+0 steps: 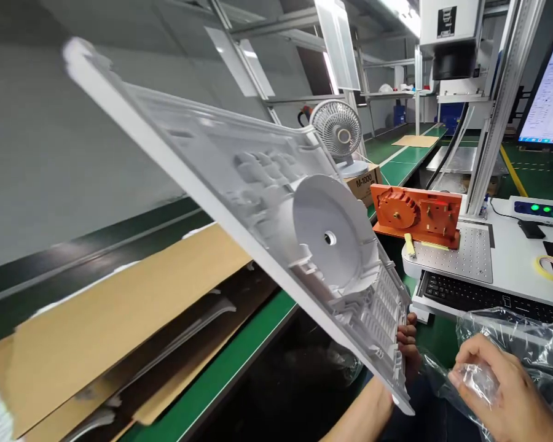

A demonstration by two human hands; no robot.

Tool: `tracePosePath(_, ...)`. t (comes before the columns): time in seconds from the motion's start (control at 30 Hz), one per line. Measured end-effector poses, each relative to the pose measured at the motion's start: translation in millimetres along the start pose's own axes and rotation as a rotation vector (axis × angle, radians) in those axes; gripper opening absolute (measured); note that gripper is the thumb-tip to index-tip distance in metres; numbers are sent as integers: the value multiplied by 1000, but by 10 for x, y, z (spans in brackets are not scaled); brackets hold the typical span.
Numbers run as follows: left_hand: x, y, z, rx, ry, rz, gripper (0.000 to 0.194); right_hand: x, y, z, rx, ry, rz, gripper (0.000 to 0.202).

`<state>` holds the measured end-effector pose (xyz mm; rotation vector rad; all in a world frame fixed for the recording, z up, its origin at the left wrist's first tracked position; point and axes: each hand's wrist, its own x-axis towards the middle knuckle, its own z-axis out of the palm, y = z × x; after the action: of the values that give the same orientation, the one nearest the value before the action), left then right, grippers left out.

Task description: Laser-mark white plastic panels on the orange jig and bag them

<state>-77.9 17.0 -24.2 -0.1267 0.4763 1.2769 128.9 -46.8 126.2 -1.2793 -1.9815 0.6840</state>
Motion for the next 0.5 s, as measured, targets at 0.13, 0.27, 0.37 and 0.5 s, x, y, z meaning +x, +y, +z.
tracePosePath(0.13,18,3,-73,-171,-65,-128,15,65,66,59,24,29,-108,19)
tracePosePath(0.27,53,92,-68,-229,4,-239,8,129,51,19,-11,38,-139,11)
tracePosePath(0.37,77,232,-56,-118,33,-241,7,130,36,-91,-17,114,-123,15)
tracePosePath(0.5,84,541,-33,170,-67,-188,50,12,130,-316,-30,223,21,23)
